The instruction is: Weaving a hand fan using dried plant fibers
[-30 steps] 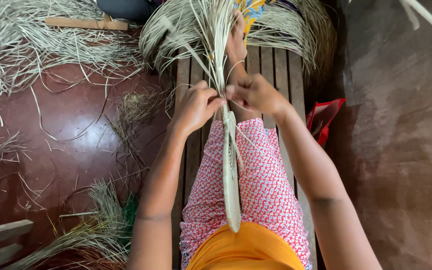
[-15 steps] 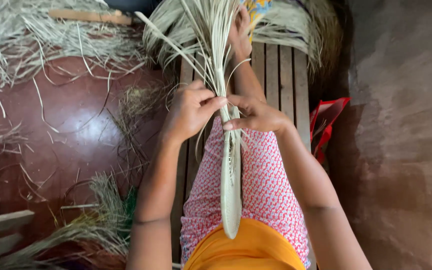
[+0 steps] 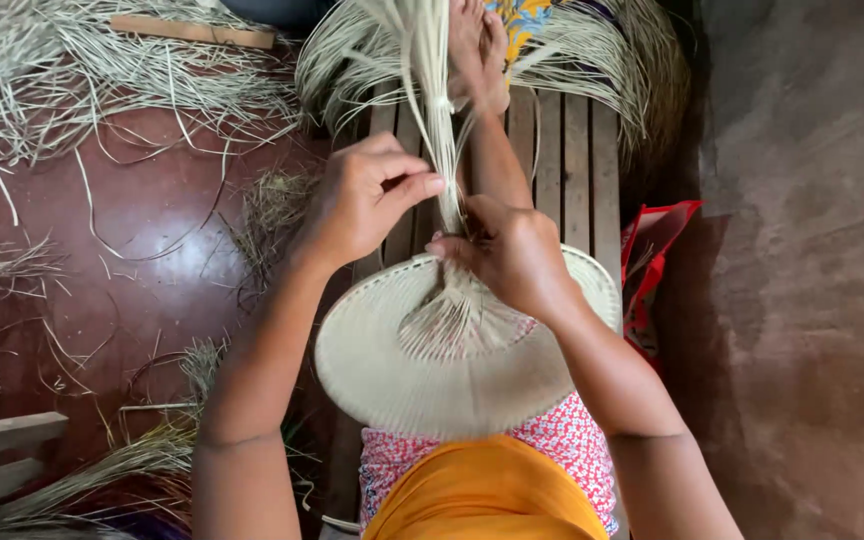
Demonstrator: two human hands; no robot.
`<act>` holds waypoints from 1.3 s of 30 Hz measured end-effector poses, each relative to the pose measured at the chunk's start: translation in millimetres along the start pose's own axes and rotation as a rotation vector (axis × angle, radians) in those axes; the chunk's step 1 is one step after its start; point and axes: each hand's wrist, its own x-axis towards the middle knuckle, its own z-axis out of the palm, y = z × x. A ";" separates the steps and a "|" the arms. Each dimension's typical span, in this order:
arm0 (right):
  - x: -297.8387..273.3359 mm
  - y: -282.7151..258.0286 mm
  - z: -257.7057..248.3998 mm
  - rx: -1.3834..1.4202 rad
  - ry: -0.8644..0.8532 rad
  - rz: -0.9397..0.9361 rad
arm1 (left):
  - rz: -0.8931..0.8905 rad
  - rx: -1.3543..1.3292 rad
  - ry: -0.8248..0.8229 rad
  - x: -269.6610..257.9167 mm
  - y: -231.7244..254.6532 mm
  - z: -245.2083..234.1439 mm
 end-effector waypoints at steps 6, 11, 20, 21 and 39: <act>-15.8 0.1 -5.8 -0.285 0.095 -0.005 | -0.138 -0.360 0.099 -13.0 -27.5 57.1; -25.0 8.9 -25.2 0.224 0.325 -0.044 | -0.189 -0.536 0.220 -26.8 -32.3 95.8; 0.5 3.4 -42.3 0.152 0.356 -0.527 | -0.120 -0.565 0.248 -28.6 -36.8 102.8; -5.9 4.4 -37.2 0.152 0.352 -0.528 | -0.123 -0.565 0.252 -28.8 -34.1 99.0; 8.0 23.2 -68.1 -0.202 0.425 -0.705 | 0.170 -0.444 0.376 -18.4 -14.3 113.6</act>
